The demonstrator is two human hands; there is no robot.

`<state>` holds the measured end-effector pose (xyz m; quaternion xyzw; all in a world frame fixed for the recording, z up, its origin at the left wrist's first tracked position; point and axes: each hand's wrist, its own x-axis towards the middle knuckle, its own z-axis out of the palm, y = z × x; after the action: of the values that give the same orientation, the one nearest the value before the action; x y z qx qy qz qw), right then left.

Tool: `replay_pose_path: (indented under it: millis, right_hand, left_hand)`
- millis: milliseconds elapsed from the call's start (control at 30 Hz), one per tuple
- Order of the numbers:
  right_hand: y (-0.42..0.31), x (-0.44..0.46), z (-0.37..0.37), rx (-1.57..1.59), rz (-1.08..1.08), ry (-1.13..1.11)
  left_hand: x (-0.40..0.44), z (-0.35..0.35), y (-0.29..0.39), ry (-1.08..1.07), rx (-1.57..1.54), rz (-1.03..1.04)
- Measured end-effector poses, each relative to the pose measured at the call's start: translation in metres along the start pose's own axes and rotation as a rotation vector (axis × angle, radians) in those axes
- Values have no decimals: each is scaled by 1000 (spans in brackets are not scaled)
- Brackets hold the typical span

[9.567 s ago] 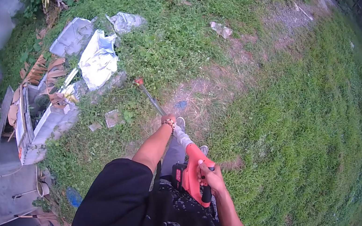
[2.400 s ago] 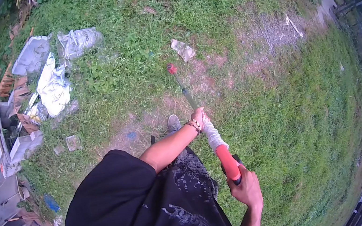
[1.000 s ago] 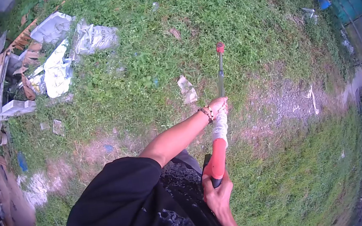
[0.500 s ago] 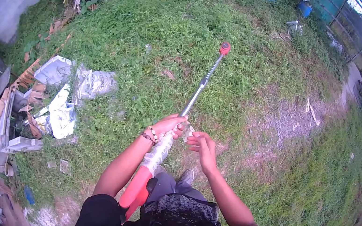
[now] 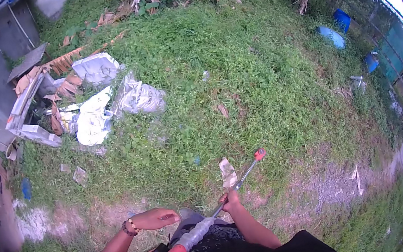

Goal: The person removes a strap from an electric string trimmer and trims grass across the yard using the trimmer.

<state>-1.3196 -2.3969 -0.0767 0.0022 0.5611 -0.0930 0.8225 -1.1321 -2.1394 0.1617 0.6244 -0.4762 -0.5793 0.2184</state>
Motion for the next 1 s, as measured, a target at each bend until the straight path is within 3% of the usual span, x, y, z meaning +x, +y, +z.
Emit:
replay_pose_path:
  millis: [33, 100, 267, 300, 400, 500, 600, 667, 767, 867, 1000]
  right_hand:
    - [-3, 1, 4, 8, 25, 22]
    - [-2, 1, 9, 29, 83, 73]
    - [8, 35, -5, -176, 41, 360]
    - [12, 34, -2, -161, 33, 387]
    - [12, 40, -3, -187, 33, 454]
    - [2, 61, 8, -241, 76, 487]
    - [-11, 82, 15, -333, 118, 396]
    - [-23, 83, 21, -349, 143, 345]
    - [-37, 85, 43, -417, 121, 275]
    - [-44, 86, 55, -454, 213, 281]
    - [-27, 132, 56, -645, 280, 281]
  left_hand:
    - [-35, -6, 1, -49, -4, -116]
    - [-93, 21, -9, -73, -231, -126]
    - [-158, 50, 87, 335, -439, -38]
    - [-160, 52, 96, 360, -371, -150]
    - [-160, 47, 111, 384, -287, -417]
    - [-149, 45, 85, 299, -531, -306]
    - [-116, 58, 63, 308, -680, -28]
    - [-102, 69, 55, 184, -827, 23]
    - [-78, 114, 59, 127, -1188, -200]
    - [-55, 152, 72, 427, -1216, -203]
    - [-34, 130, 141, 568, -1349, -145]
